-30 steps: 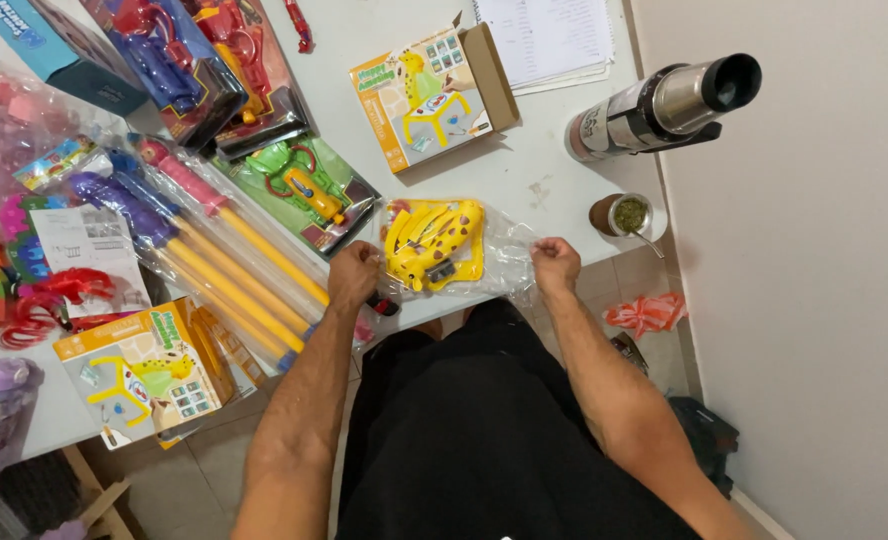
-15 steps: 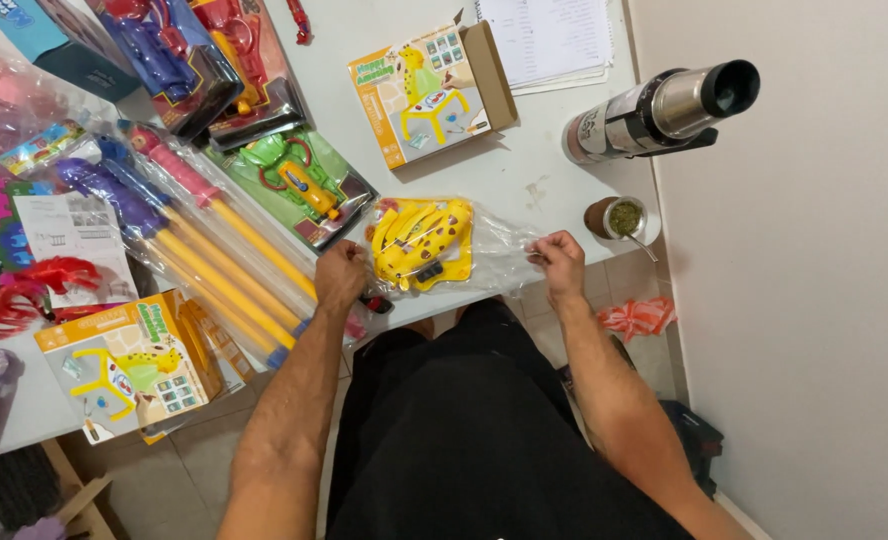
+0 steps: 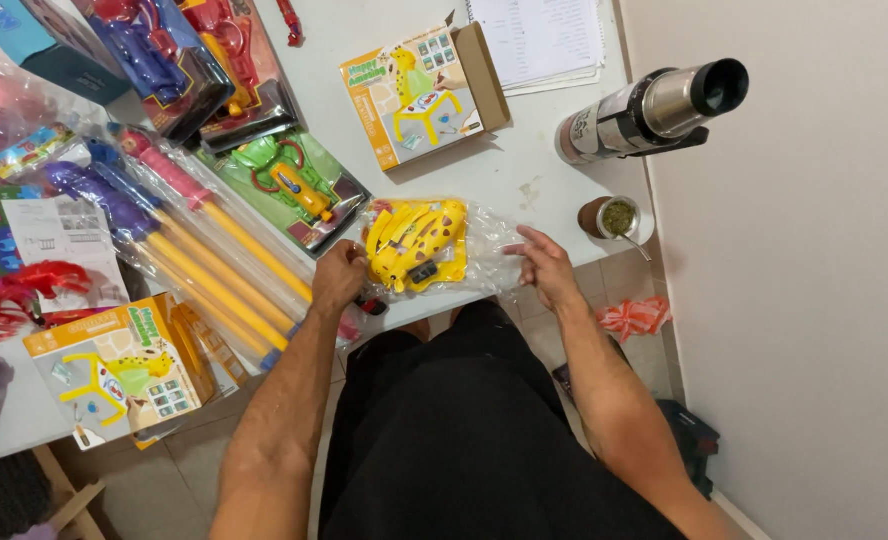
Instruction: Unboxing and assembling a battery-operated giraffe toy, including battery installation and part attachment.
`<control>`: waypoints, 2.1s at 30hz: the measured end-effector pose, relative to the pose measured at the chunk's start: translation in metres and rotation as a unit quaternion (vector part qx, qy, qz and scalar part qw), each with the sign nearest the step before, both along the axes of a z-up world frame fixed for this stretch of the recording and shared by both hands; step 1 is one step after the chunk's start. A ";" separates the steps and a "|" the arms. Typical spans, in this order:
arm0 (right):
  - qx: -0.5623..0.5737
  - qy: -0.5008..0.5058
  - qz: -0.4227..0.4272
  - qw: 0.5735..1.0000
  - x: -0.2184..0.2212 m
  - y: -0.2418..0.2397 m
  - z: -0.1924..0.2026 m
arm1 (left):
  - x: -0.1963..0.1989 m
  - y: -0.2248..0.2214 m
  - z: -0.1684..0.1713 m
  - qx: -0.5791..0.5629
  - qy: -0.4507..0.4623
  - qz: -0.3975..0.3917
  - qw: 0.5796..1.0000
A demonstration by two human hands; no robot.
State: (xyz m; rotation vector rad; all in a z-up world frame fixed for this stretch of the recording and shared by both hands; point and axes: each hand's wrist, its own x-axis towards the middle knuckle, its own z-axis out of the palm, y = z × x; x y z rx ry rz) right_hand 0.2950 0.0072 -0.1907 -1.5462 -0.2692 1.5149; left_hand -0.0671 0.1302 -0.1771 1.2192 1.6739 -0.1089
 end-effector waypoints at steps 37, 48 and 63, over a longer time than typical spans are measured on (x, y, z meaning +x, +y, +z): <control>-0.016 0.200 0.166 0.966 -0.024 0.020 -0.044 | 0.016 -0.003 0.025 0.000 -0.046 -0.007 0.999; -0.147 -0.387 0.392 0.822 -0.052 0.070 -0.048 | 0.016 -0.005 -0.040 -0.012 -0.059 0.052 0.997; 0.039 0.108 0.109 0.987 -0.066 0.038 0.014 | 0.019 -0.020 -0.018 0.046 -0.232 0.233 0.943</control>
